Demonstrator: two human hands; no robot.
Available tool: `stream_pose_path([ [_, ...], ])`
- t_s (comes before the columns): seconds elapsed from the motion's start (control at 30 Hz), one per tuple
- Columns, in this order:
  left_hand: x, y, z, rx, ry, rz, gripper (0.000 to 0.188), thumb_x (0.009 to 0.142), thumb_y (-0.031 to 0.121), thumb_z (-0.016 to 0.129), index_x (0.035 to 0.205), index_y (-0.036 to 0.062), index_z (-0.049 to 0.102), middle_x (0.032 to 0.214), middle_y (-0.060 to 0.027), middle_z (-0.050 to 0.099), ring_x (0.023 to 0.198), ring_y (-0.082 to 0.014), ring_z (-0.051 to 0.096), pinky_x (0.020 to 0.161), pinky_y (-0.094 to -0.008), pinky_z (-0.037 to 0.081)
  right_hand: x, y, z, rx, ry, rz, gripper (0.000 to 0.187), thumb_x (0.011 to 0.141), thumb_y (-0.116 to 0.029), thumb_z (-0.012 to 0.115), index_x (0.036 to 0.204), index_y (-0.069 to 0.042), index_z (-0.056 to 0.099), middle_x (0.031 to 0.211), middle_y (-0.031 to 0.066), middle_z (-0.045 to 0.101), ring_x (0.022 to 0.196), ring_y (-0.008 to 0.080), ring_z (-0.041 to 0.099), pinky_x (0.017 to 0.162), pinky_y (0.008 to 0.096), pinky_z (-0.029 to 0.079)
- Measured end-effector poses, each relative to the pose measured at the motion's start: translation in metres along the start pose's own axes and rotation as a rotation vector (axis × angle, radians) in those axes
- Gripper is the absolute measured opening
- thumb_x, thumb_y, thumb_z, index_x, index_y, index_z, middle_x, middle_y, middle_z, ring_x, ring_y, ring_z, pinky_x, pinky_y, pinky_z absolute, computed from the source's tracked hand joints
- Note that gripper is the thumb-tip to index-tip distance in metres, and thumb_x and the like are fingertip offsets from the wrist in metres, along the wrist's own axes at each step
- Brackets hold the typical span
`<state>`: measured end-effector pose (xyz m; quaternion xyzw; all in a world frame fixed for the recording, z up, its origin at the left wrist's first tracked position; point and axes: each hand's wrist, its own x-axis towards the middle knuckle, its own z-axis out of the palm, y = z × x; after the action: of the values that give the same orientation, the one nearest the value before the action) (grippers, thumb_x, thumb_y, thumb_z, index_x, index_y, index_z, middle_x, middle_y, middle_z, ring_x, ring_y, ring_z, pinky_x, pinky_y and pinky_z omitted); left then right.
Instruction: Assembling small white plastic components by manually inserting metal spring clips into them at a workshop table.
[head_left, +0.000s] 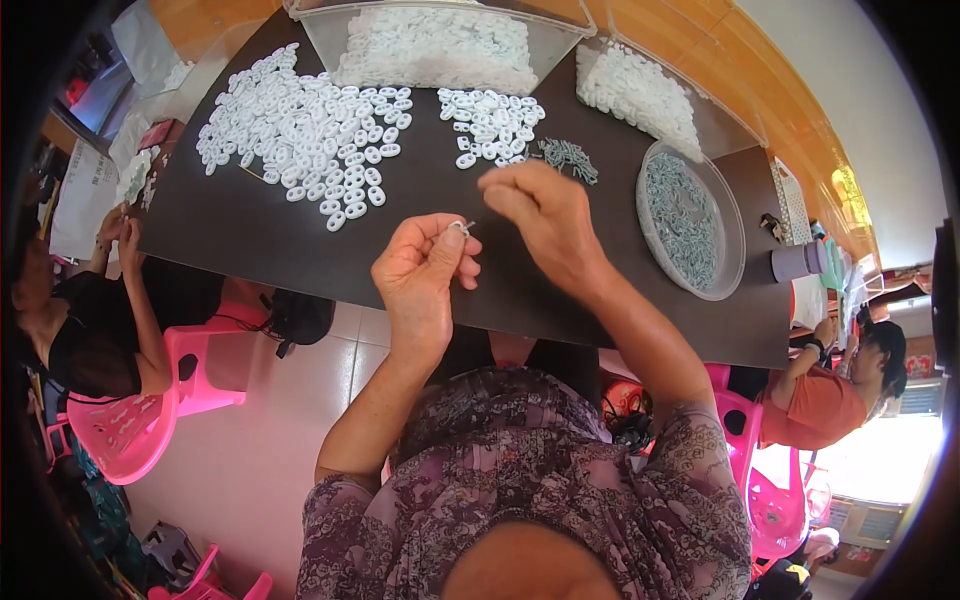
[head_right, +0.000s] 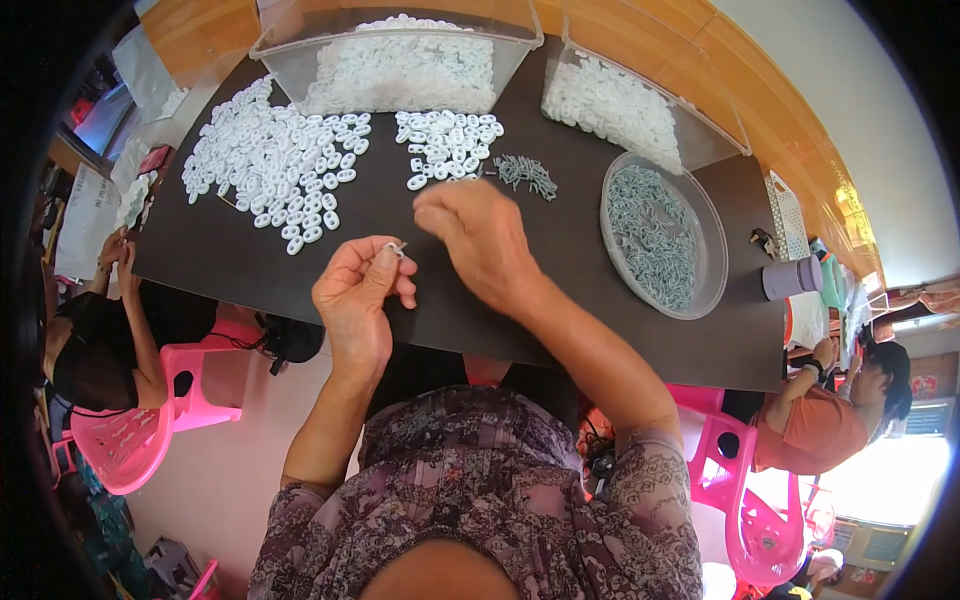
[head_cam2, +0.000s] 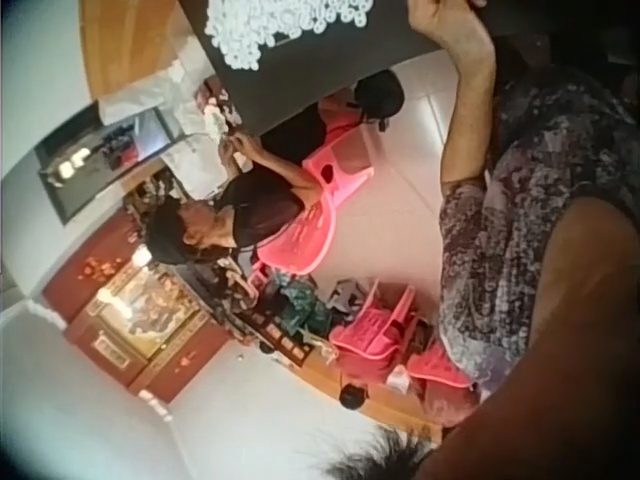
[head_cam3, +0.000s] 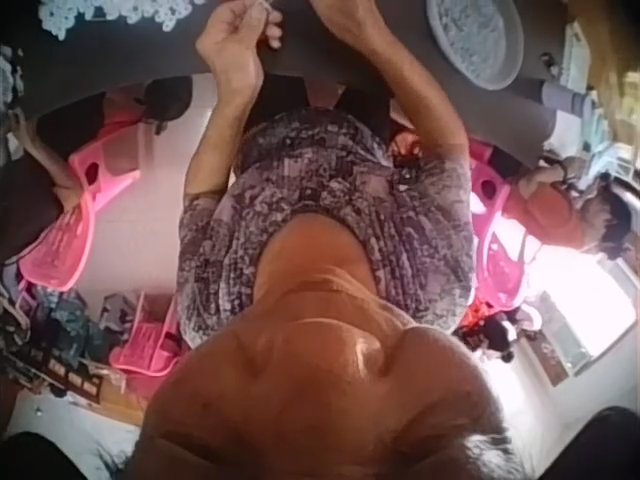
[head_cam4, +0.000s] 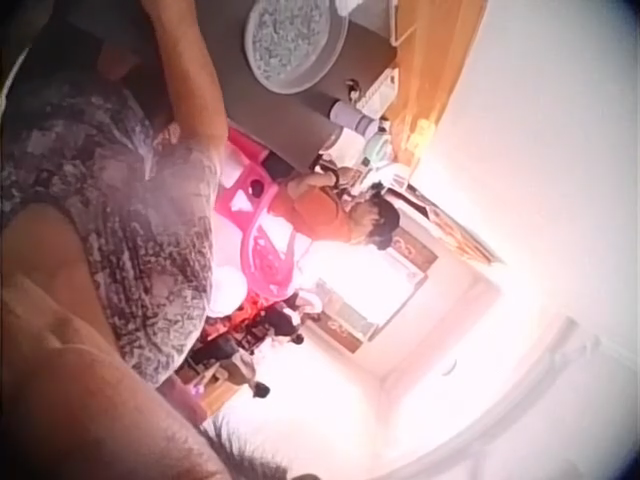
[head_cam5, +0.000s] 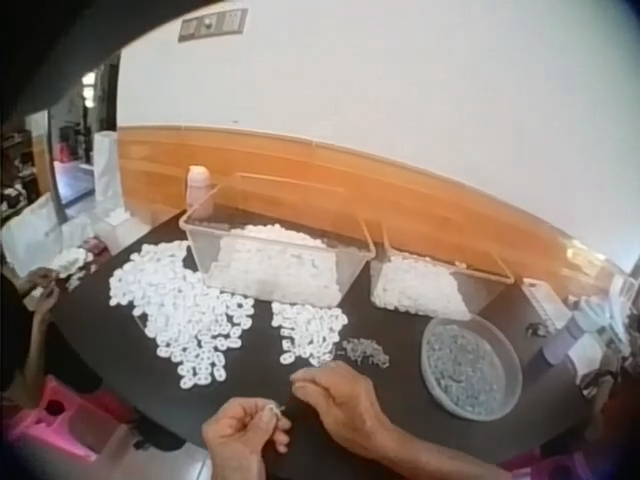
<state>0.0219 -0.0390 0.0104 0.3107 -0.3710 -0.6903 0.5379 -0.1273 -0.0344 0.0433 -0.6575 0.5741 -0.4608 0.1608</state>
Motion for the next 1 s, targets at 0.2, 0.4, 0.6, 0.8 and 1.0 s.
stream_pose_path([
  [0.2, 0.005, -0.004, -0.008, -0.006, 0.003, 0.040, 0.011, 0.089, 0.007, 0.057, 0.093, -0.0030, 0.058, 0.075, -0.0076, 0.062, 0.057, -0.0085, 0.053, 0.051, -0.0202, 0.044, 0.044, 0.040, 0.021, -0.533, -0.031, -0.306, 0.017, 0.069, -0.002, 0.063, 0.085, -0.006, 0.065, 0.075, 0.0106, 0.056, 0.075, 0.0288, 0.052, 0.065, 0.0393, 0.043],
  [0.4, 0.005, -0.005, -0.009, -0.015, -0.002, 0.049, 0.011, 0.089, 0.007, 0.057, 0.093, -0.0029, 0.058, 0.075, -0.0072, 0.062, 0.057, -0.0080, 0.053, 0.051, -0.0198, 0.044, 0.051, 0.044, 0.030, -0.701, -0.078, -0.457, 0.016, 0.065, 0.003, 0.057, 0.077, -0.006, 0.060, 0.075, 0.0090, 0.053, 0.075, 0.0281, 0.050, 0.063, 0.0388, 0.042],
  [0.6, 0.005, -0.006, -0.009, -0.013, 0.000, 0.050, 0.011, 0.089, 0.008, 0.057, 0.094, -0.0027, 0.058, 0.075, -0.0071, 0.062, 0.057, -0.0080, 0.053, 0.051, -0.0194, 0.044, 0.036, 0.031, 0.023, -0.416, -0.059, -0.275, 0.012, 0.073, 0.003, 0.057, 0.082, -0.003, 0.062, 0.074, 0.0082, 0.058, 0.068, 0.0215, 0.054, 0.059, 0.0327, 0.043],
  [0.8, 0.003, -0.001, -0.005, 0.008, 0.008, 0.026, 0.013, 0.089, 0.007, 0.057, 0.096, -0.0032, 0.059, 0.075, -0.0073, 0.062, 0.057, -0.0082, 0.054, 0.050, -0.0196, 0.044, 0.015, 0.013, 0.000, 0.369, -0.167, 0.291, 0.012, 0.084, -0.009, 0.059, 0.092, -0.002, 0.065, 0.078, 0.0028, 0.065, 0.065, 0.0066, 0.055, 0.057, 0.0206, 0.042],
  [1.0, -0.005, 0.004, 0.004, 0.028, -0.010, 0.054, 0.016, 0.089, 0.005, 0.056, 0.102, -0.0034, 0.059, 0.076, -0.0071, 0.062, 0.058, -0.0085, 0.055, 0.050, -0.0197, 0.044, -0.003, 0.005, -0.010, 0.563, -0.167, 0.460, 0.016, 0.083, -0.011, 0.062, 0.095, -0.002, 0.065, 0.078, 0.0021, 0.065, 0.066, 0.0051, 0.054, 0.057, 0.0179, 0.040],
])
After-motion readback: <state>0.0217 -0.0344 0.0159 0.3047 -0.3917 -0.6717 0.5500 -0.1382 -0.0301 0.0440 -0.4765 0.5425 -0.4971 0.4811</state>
